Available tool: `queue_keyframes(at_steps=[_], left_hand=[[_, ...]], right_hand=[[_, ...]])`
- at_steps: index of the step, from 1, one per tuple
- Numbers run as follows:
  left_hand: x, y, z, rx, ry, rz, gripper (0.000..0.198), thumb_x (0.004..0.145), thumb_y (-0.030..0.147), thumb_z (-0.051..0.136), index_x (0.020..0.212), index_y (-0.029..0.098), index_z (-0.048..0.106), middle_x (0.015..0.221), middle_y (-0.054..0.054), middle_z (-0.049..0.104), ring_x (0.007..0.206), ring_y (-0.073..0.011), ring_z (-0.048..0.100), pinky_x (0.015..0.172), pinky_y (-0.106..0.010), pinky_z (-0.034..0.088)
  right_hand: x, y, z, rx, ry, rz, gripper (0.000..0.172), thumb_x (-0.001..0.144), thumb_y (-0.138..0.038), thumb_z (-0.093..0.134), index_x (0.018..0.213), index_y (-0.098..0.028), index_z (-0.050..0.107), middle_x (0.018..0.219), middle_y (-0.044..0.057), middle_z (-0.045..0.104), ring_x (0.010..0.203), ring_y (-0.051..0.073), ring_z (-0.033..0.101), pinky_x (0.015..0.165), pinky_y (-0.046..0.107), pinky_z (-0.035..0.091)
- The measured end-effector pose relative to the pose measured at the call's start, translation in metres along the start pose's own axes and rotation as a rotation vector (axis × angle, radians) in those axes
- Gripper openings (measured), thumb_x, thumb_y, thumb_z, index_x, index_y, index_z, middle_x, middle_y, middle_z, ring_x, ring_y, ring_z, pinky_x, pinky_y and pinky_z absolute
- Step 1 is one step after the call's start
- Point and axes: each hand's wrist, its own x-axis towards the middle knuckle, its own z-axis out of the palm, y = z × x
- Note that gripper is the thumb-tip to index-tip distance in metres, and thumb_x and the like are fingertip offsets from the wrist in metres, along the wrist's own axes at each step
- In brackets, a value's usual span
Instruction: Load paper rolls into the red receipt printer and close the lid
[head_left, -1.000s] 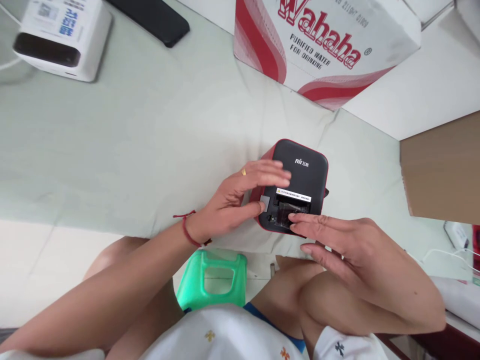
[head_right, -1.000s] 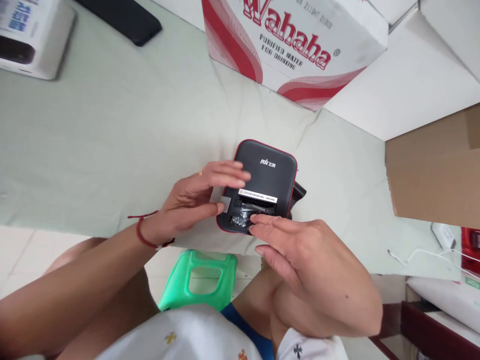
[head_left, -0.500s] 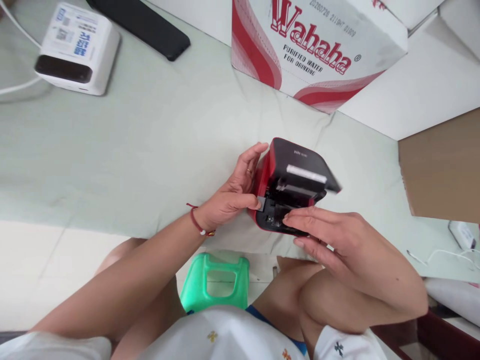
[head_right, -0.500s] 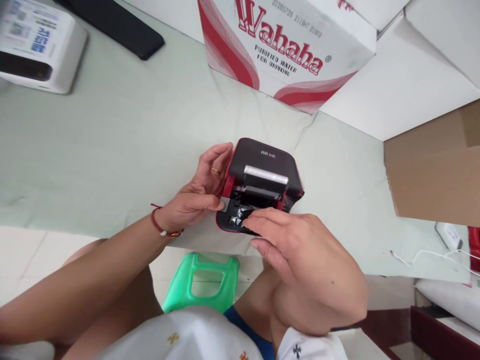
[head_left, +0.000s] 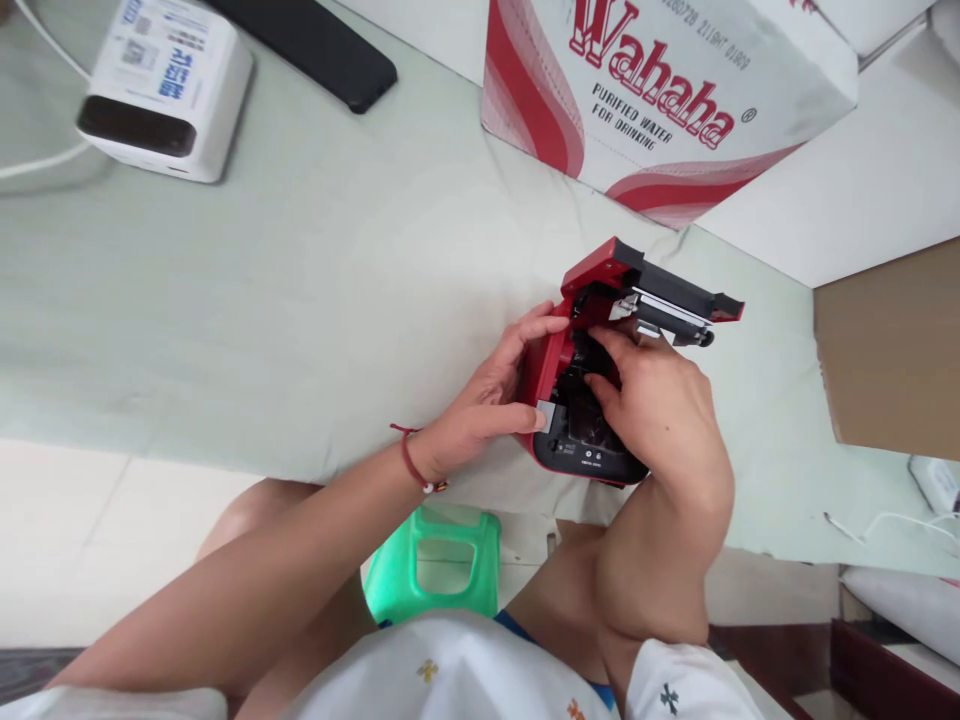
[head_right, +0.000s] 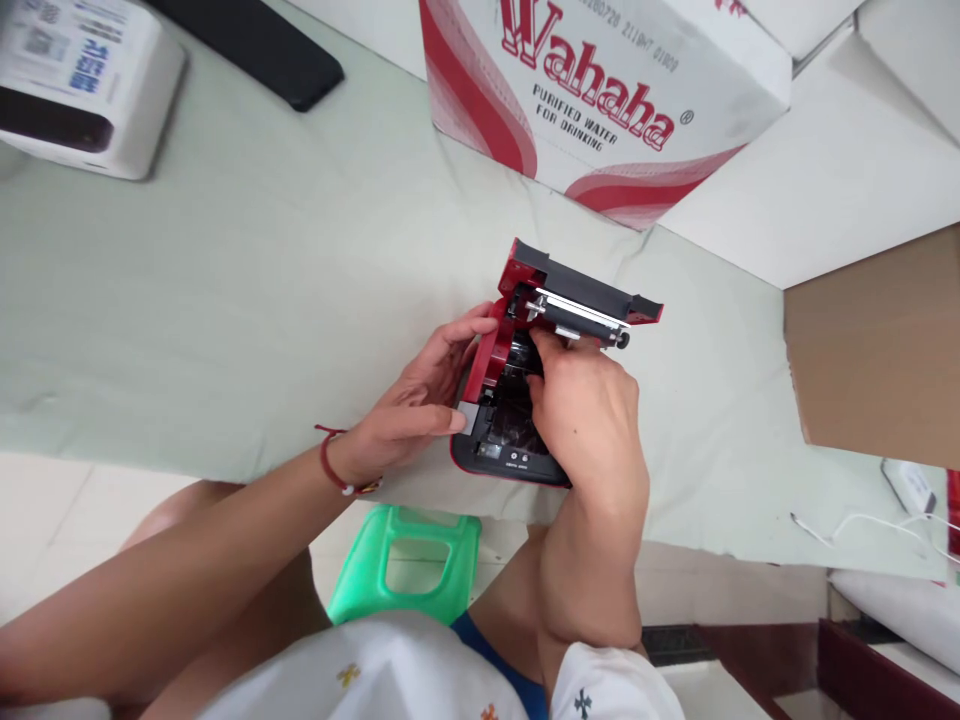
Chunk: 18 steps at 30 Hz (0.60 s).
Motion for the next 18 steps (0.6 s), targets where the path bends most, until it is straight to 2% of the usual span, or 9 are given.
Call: queue_keyframes(at_steps=[3, 6, 8, 12, 15, 18], left_hand=[[0.003, 0.002, 0.0, -0.065, 0.028, -0.001, 0.083, 0.079, 0.045, 0.095, 0.158, 0.045, 0.07, 0.195, 0.004, 0.04, 0.184, -0.0453, 0.03, 0.152, -0.07, 0.025], [0.007, 0.001, -0.003, -0.143, 0.075, 0.011, 0.075, 0.077, 0.036, 0.086, 0.151, 0.041, 0.075, 0.184, 0.002, 0.057, 0.175, -0.0418, 0.045, 0.15, -0.07, 0.03], [0.009, 0.001, -0.007, -0.138, 0.103, 0.017, 0.07, 0.078, 0.032, 0.08, 0.147, 0.039, 0.076, 0.174, 0.0, 0.067, 0.168, -0.0394, 0.054, 0.146, -0.07, 0.038], [0.015, 0.004, -0.014, -0.078, 0.161, 0.019, 0.056, 0.082, 0.027, 0.072, 0.137, 0.035, 0.08, 0.159, -0.001, 0.077, 0.163, -0.036, 0.06, 0.142, -0.068, 0.044], [0.021, 0.01, -0.014, -0.098, 0.22, -0.009, 0.047, 0.079, 0.022, 0.072, 0.123, 0.031, 0.084, 0.145, -0.004, 0.082, 0.151, -0.0342, 0.069, 0.137, -0.063, 0.049], [0.03, 0.017, -0.007, -0.161, 0.344, -0.065, 0.042, 0.07, 0.015, 0.073, 0.109, 0.025, 0.087, 0.126, -0.006, 0.086, 0.134, -0.0305, 0.075, 0.128, -0.051, 0.055]], right_hand=[[0.003, -0.006, -0.005, -0.07, -0.07, 0.059, 0.043, 0.103, -0.02, 0.069, 0.143, -0.027, 0.082, 0.117, 0.014, 0.091, 0.092, 0.035, 0.085, 0.066, 0.041, 0.056], [0.006, -0.009, -0.008, -0.073, -0.125, 0.096, 0.037, 0.104, -0.021, 0.068, 0.138, -0.025, 0.082, 0.112, 0.015, 0.091, 0.095, 0.038, 0.086, 0.069, 0.042, 0.056], [0.007, -0.009, -0.009, -0.048, -0.125, 0.113, 0.036, 0.104, -0.022, 0.069, 0.138, -0.025, 0.081, 0.111, 0.015, 0.09, 0.097, 0.039, 0.086, 0.071, 0.043, 0.057], [0.004, -0.002, -0.008, 0.057, -0.096, 0.12, 0.035, 0.108, -0.022, 0.067, 0.141, -0.024, 0.08, 0.121, 0.015, 0.09, 0.103, 0.039, 0.085, 0.079, 0.045, 0.059], [0.0, 0.005, -0.007, 0.143, -0.117, 0.103, 0.036, 0.11, -0.022, 0.065, 0.142, -0.023, 0.081, 0.116, 0.013, 0.091, 0.1, 0.037, 0.085, 0.083, 0.045, 0.059], [-0.003, 0.005, -0.008, 0.143, -0.135, 0.101, 0.039, 0.11, -0.021, 0.065, 0.145, -0.025, 0.081, 0.116, 0.011, 0.091, 0.102, 0.035, 0.085, 0.084, 0.043, 0.058]])
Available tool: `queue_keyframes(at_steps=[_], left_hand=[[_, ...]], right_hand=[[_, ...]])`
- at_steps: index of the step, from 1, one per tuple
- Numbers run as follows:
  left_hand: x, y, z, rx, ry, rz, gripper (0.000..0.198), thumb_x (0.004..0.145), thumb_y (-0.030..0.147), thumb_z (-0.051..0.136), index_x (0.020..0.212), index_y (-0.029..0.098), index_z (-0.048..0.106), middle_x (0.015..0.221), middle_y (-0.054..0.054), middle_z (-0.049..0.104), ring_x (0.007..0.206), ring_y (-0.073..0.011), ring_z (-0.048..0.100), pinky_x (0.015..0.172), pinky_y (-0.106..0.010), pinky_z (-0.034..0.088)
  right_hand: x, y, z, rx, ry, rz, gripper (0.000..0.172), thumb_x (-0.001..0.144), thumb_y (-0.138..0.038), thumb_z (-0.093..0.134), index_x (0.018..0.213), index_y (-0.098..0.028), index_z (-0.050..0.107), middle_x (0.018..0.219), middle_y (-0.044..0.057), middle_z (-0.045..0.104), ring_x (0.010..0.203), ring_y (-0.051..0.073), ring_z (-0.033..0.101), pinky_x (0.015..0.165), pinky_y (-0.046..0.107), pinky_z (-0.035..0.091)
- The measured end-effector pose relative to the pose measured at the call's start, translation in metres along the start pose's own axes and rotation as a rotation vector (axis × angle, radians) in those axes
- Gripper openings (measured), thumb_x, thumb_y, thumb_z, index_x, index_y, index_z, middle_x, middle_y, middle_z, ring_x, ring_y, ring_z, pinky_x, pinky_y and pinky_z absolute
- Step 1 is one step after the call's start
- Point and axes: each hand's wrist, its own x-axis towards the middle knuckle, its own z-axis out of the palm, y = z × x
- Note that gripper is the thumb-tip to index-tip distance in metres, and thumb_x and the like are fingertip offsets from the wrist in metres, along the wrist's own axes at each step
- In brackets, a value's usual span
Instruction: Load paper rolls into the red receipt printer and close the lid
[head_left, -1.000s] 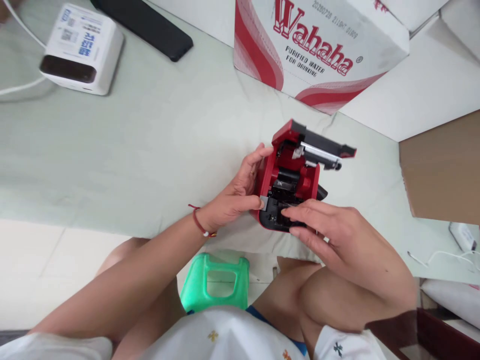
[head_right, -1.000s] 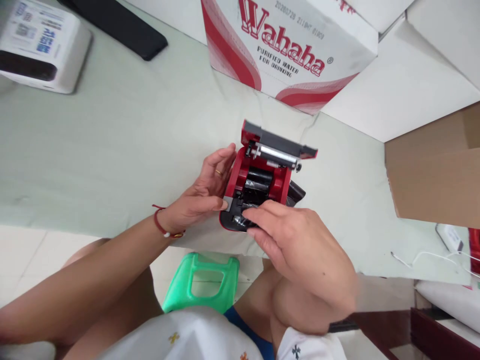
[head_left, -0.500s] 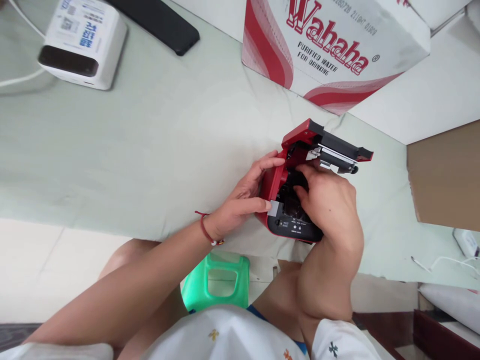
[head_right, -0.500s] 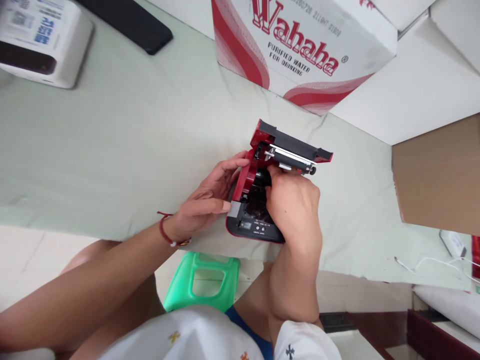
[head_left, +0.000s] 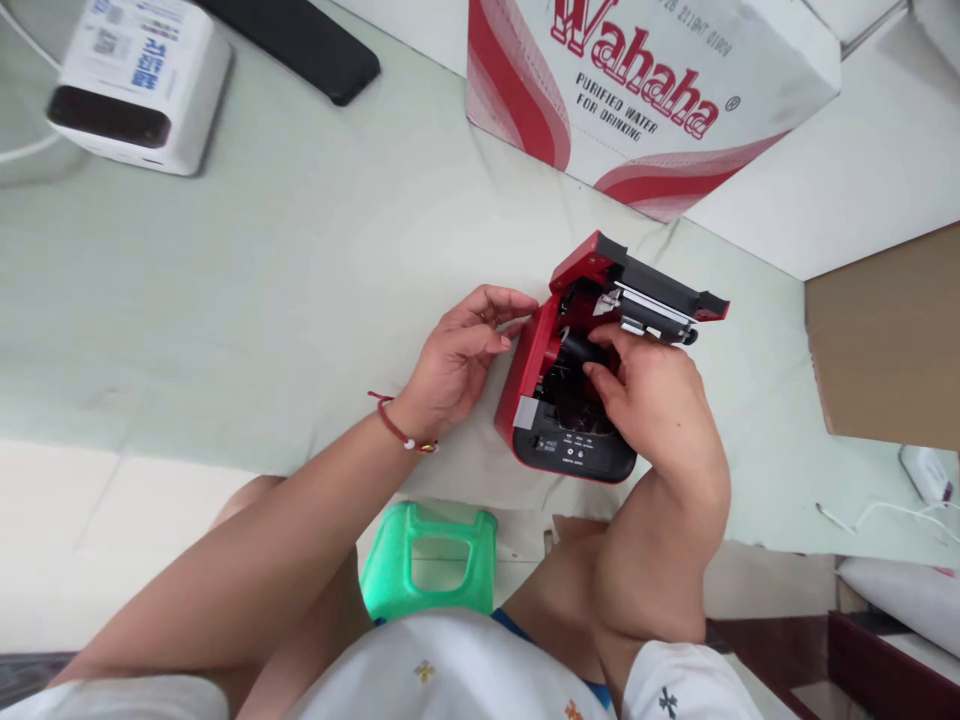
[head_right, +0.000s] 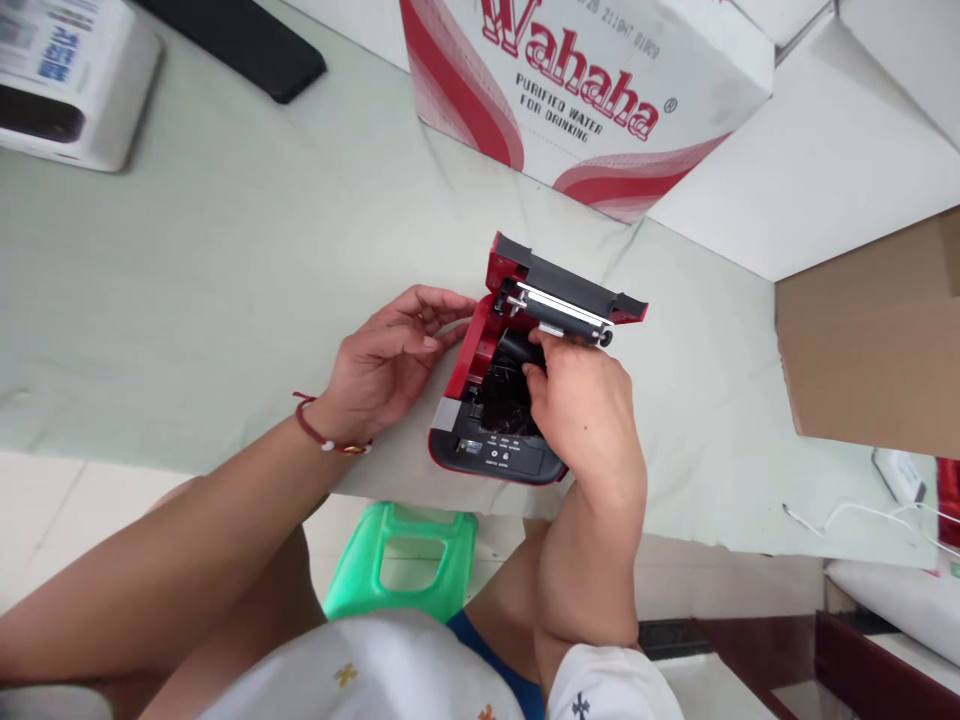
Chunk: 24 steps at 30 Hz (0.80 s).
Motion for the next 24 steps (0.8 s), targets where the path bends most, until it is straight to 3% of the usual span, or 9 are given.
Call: queue_keyframes(at_steps=[7, 17, 24], left_hand=[[0.005, 0.005, 0.015, -0.048, 0.128, -0.032, 0.037, 0.059, 0.013, 0.075, 0.092, 0.021, 0.089, 0.11, -0.005, 0.083, 0.113, -0.0237, 0.072, 0.107, -0.036, 0.061], [0.004, 0.006, 0.018, -0.058, 0.144, -0.051, 0.036, 0.057, 0.013, 0.075, 0.09, 0.021, 0.089, 0.108, -0.005, 0.083, 0.11, -0.0225, 0.072, 0.105, -0.035, 0.06], [0.003, 0.007, 0.018, -0.039, 0.134, -0.056, 0.034, 0.06, 0.013, 0.075, 0.091, 0.021, 0.088, 0.108, -0.005, 0.083, 0.102, -0.0212, 0.071, 0.1, -0.036, 0.06]], right_hand=[[0.002, -0.015, 0.0, -0.14, -0.048, 0.051, 0.043, 0.111, -0.025, 0.066, 0.152, -0.026, 0.079, 0.132, 0.015, 0.088, 0.108, 0.038, 0.085, 0.079, 0.042, 0.056], [-0.001, -0.019, 0.003, -0.142, -0.025, 0.101, 0.05, 0.116, -0.024, 0.054, 0.165, -0.021, 0.068, 0.141, 0.02, 0.084, 0.105, 0.039, 0.086, 0.079, 0.045, 0.06], [-0.002, -0.006, 0.002, -0.021, -0.014, 0.037, 0.056, 0.118, -0.021, 0.049, 0.172, -0.022, 0.065, 0.149, 0.018, 0.083, 0.118, 0.04, 0.085, 0.093, 0.05, 0.064]])
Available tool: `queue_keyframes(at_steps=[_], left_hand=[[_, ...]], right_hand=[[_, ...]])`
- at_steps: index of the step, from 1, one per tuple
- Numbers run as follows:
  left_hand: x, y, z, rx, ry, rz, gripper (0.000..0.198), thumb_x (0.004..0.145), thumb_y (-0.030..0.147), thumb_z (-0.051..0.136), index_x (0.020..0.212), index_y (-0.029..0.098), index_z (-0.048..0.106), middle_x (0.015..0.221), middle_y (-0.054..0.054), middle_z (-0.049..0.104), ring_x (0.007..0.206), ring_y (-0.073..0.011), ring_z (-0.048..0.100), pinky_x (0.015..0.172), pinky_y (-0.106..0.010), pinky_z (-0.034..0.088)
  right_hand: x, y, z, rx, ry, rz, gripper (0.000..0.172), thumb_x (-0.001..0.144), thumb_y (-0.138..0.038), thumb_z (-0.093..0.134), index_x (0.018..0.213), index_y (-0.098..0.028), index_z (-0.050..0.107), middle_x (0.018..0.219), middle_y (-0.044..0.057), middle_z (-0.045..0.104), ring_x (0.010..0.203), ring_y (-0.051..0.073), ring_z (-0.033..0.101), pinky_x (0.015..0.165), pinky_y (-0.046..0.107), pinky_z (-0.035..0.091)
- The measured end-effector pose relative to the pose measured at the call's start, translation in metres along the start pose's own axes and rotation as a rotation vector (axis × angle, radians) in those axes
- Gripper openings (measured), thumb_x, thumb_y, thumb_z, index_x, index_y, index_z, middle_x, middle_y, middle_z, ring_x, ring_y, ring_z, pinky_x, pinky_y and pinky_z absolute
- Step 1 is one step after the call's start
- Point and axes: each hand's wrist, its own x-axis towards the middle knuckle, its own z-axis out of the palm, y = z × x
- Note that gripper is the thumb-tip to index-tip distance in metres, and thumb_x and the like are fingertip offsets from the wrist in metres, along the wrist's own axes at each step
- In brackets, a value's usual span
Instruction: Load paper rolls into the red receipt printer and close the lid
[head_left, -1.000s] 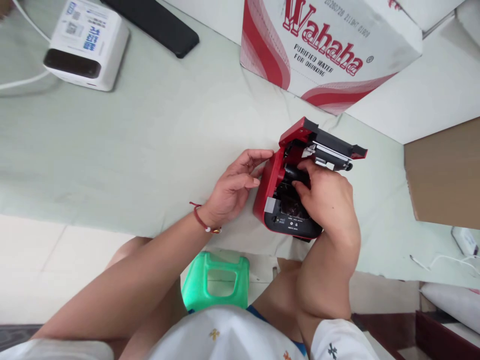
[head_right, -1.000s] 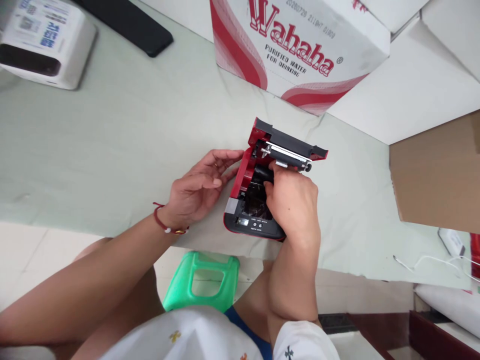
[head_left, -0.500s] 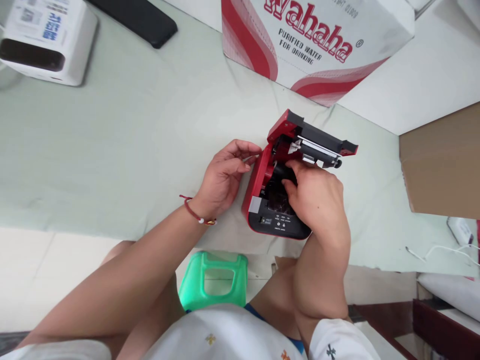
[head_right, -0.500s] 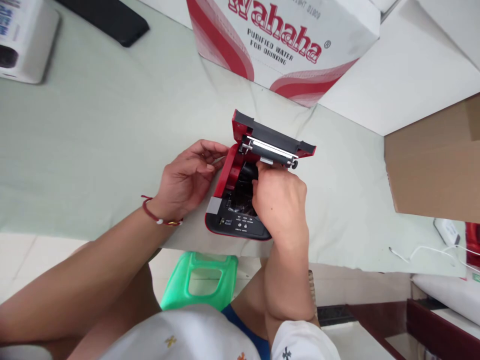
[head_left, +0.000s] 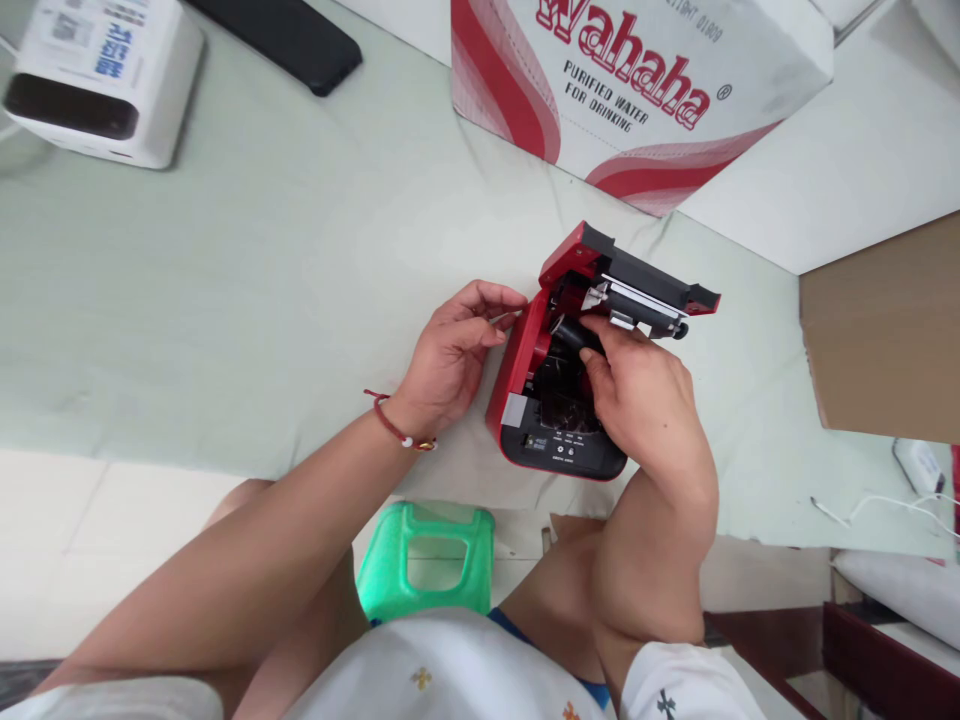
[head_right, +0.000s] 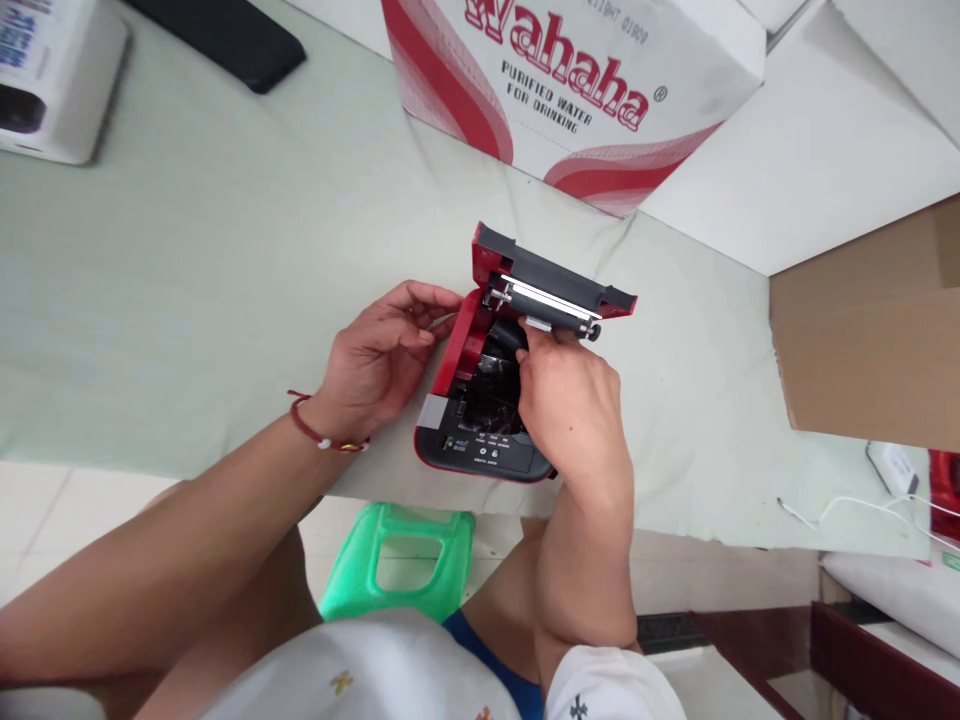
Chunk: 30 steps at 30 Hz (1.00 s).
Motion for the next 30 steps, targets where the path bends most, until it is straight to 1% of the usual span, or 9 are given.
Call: queue_keyframes(at_steps=[3, 7, 13, 16, 20, 22, 24, 27, 30], left_hand=[[0.0, -0.001, 0.0, -0.012, 0.007, -0.004, 0.035, 0.059, 0.013, 0.076, 0.09, 0.021, 0.088, 0.107, -0.004, 0.083, 0.103, -0.0213, 0.071, 0.097, -0.034, 0.06], [0.0, -0.001, 0.001, -0.024, 0.008, -0.008, 0.036, 0.057, 0.013, 0.076, 0.09, 0.02, 0.088, 0.108, -0.005, 0.082, 0.104, -0.0219, 0.071, 0.095, -0.034, 0.061], [-0.001, 0.001, 0.003, -0.043, 0.028, -0.018, 0.036, 0.055, 0.013, 0.076, 0.088, 0.02, 0.088, 0.104, -0.004, 0.082, 0.102, -0.021, 0.071, 0.094, -0.033, 0.06], [-0.001, 0.001, 0.003, -0.046, 0.023, -0.018, 0.036, 0.055, 0.014, 0.075, 0.088, 0.02, 0.087, 0.105, -0.005, 0.082, 0.104, -0.022, 0.072, 0.097, -0.035, 0.059], [0.0, 0.002, 0.003, -0.042, 0.015, -0.018, 0.034, 0.057, 0.014, 0.074, 0.088, 0.02, 0.085, 0.106, -0.004, 0.081, 0.106, -0.0232, 0.072, 0.099, -0.037, 0.059], [-0.001, 0.002, 0.003, -0.043, 0.018, -0.026, 0.035, 0.056, 0.013, 0.074, 0.088, 0.02, 0.085, 0.106, -0.004, 0.081, 0.106, -0.0229, 0.071, 0.098, -0.037, 0.059], [-0.002, 0.003, 0.003, -0.032, 0.027, -0.04, 0.034, 0.056, 0.012, 0.074, 0.087, 0.02, 0.086, 0.104, -0.004, 0.081, 0.104, -0.0217, 0.071, 0.097, -0.035, 0.059], [-0.002, 0.004, 0.004, 0.0, 0.049, -0.049, 0.032, 0.058, 0.011, 0.074, 0.087, 0.02, 0.085, 0.101, -0.004, 0.08, 0.1, -0.021, 0.07, 0.095, -0.035, 0.059], [-0.002, 0.003, 0.004, 0.031, 0.07, -0.044, 0.03, 0.06, 0.01, 0.072, 0.086, 0.02, 0.084, 0.098, -0.004, 0.079, 0.097, -0.0209, 0.069, 0.091, -0.034, 0.059]], right_hand=[[0.001, 0.004, -0.001, 0.047, 0.016, -0.021, 0.056, 0.117, -0.024, 0.056, 0.171, -0.021, 0.066, 0.143, 0.017, 0.086, 0.121, 0.041, 0.084, 0.096, 0.051, 0.065], [0.002, 0.0, -0.001, 0.014, 0.02, 0.012, 0.055, 0.11, -0.028, 0.07, 0.165, -0.024, 0.072, 0.127, 0.015, 0.089, 0.111, 0.043, 0.085, 0.092, 0.052, 0.065], [0.002, -0.005, 0.006, 0.061, 0.063, 0.021, 0.052, 0.111, -0.022, 0.063, 0.161, -0.019, 0.074, 0.133, 0.021, 0.085, 0.111, 0.043, 0.084, 0.092, 0.054, 0.066], [-0.012, 0.012, 0.001, 0.219, 0.126, -0.137, 0.05, 0.11, -0.022, 0.061, 0.158, -0.017, 0.076, 0.138, 0.019, 0.083, 0.103, 0.036, 0.083, 0.09, 0.052, 0.067], [-0.052, 0.061, -0.025, 0.454, 0.108, -0.36, 0.038, 0.116, -0.038, 0.066, 0.15, -0.027, 0.078, 0.132, 0.01, 0.086, 0.083, 0.023, 0.08, 0.076, 0.039, 0.066], [-0.07, 0.091, -0.035, 0.49, 0.19, -0.293, 0.034, 0.114, -0.044, 0.07, 0.144, -0.033, 0.079, 0.126, 0.006, 0.088, 0.093, 0.026, 0.083, 0.082, 0.038, 0.067], [-0.077, 0.117, -0.035, 0.493, 0.247, -0.059, 0.039, 0.112, -0.052, 0.069, 0.145, -0.034, 0.08, 0.107, 0.006, 0.088, 0.083, 0.027, 0.08, 0.076, 0.041, 0.066], [-0.063, 0.142, -0.015, 0.357, 0.124, 0.228, 0.05, 0.106, -0.056, 0.064, 0.142, -0.025, 0.082, 0.097, 0.009, 0.085, 0.075, 0.031, 0.074, 0.073, 0.047, 0.062], [-0.037, 0.153, 0.011, 0.281, -0.027, 0.239, 0.039, 0.096, -0.041, 0.064, 0.122, -0.022, 0.087, 0.106, 0.012, 0.089, 0.089, 0.033, 0.079, 0.086, 0.049, 0.062]])
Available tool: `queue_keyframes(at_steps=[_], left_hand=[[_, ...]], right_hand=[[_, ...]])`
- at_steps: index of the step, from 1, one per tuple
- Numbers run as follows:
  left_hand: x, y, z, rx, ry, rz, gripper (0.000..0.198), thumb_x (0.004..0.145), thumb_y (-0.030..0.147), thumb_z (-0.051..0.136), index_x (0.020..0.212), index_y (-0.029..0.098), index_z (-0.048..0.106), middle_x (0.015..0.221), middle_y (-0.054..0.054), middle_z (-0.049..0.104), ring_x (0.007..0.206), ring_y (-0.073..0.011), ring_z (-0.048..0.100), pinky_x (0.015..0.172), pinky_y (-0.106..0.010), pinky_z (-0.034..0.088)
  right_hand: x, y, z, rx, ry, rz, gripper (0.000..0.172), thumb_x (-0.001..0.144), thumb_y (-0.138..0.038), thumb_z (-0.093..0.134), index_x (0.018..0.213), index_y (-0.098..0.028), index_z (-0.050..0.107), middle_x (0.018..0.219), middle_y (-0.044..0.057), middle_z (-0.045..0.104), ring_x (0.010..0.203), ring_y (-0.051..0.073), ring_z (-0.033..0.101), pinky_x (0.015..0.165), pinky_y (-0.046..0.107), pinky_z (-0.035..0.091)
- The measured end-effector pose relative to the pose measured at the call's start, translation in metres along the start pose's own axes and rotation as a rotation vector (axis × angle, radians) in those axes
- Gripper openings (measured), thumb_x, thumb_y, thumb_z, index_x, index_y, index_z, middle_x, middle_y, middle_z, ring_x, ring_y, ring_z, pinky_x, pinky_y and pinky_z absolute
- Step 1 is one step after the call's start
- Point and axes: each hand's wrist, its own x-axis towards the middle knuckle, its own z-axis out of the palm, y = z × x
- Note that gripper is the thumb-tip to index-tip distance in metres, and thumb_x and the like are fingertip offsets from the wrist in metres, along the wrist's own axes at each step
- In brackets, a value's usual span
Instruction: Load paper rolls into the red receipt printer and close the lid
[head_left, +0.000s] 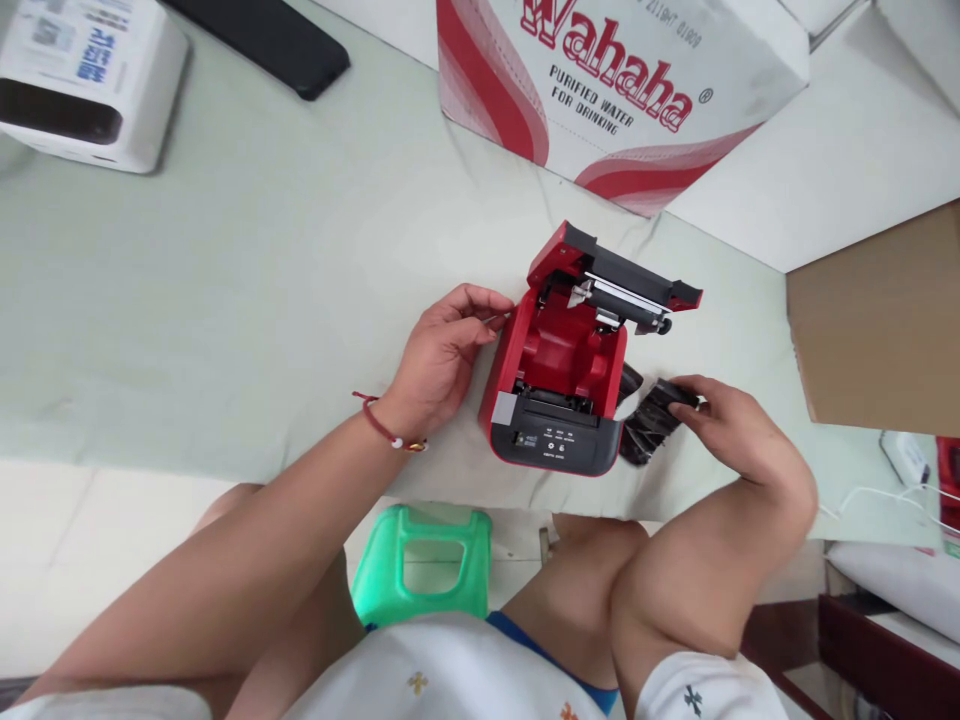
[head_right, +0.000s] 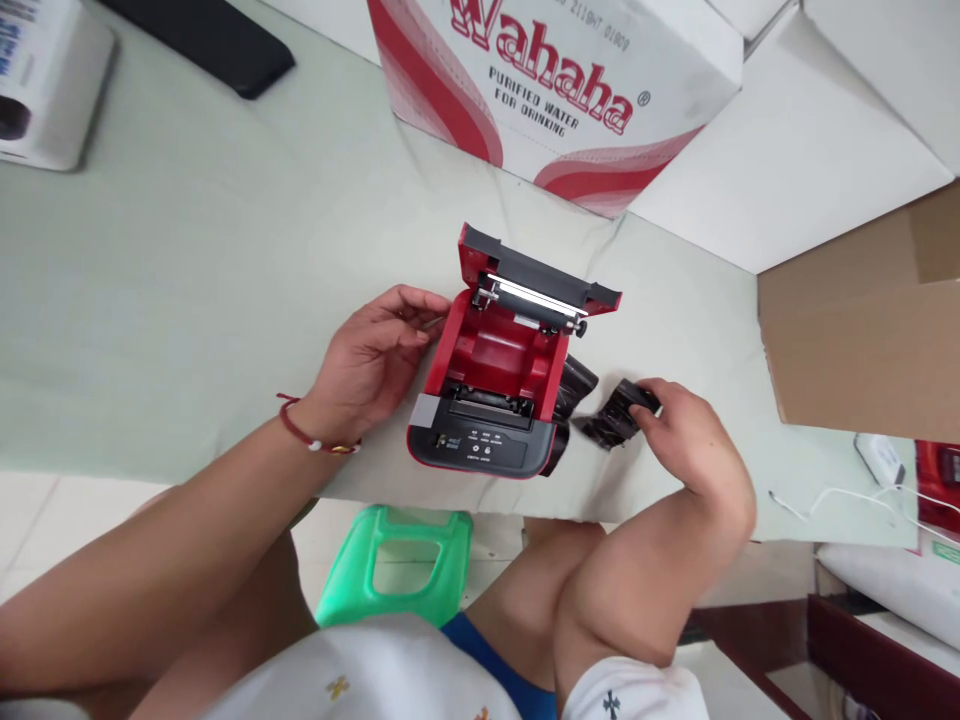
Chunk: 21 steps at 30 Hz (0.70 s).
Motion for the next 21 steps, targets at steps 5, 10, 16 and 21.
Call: queue_keyframes(at_steps=[5, 10, 16, 21], left_hand=[[0.003, -0.004, 0.001, 0.036, 0.063, 0.01, 0.03, 0.058, 0.005, 0.066, 0.08, 0.02, 0.08, 0.087, -0.002, 0.076, 0.077, -0.0164, 0.062, 0.073, -0.031, 0.052], [0.003, -0.008, 0.005, 0.14, 0.09, 0.021, 0.021, 0.048, 0.004, 0.056, 0.058, 0.021, 0.064, 0.063, 0.0, 0.06, 0.059, -0.0136, 0.047, 0.056, -0.031, 0.03], [0.002, -0.006, 0.006, 0.163, 0.107, 0.001, 0.02, 0.049, 0.005, 0.058, 0.058, 0.021, 0.066, 0.062, 0.001, 0.062, 0.059, -0.0132, 0.049, 0.055, -0.031, 0.03], [0.002, -0.004, 0.003, 0.141, 0.074, -0.044, 0.02, 0.051, 0.004, 0.061, 0.061, 0.02, 0.068, 0.065, 0.0, 0.064, 0.063, -0.0128, 0.052, 0.057, -0.03, 0.032]], right_hand=[[0.018, -0.006, 0.015, 0.019, -0.017, -0.032, 0.049, 0.099, -0.041, 0.065, 0.138, -0.019, 0.084, 0.106, 0.012, 0.086, 0.081, 0.029, 0.074, 0.081, 0.046, 0.06], [0.025, -0.033, 0.028, 0.071, -0.056, -0.111, 0.056, 0.102, -0.037, 0.065, 0.153, -0.017, 0.077, 0.115, 0.012, 0.085, 0.08, 0.025, 0.073, 0.079, 0.042, 0.058], [0.003, -0.038, 0.007, 0.144, -0.343, -0.318, 0.03, 0.097, -0.023, 0.069, 0.12, -0.025, 0.087, 0.12, 0.007, 0.09, 0.101, 0.026, 0.083, 0.091, 0.04, 0.066], [-0.051, -0.012, -0.03, 0.261, -0.298, -0.725, 0.037, 0.114, -0.021, 0.067, 0.138, -0.042, 0.085, 0.13, 0.006, 0.09, 0.112, 0.026, 0.088, 0.088, 0.039, 0.071]])
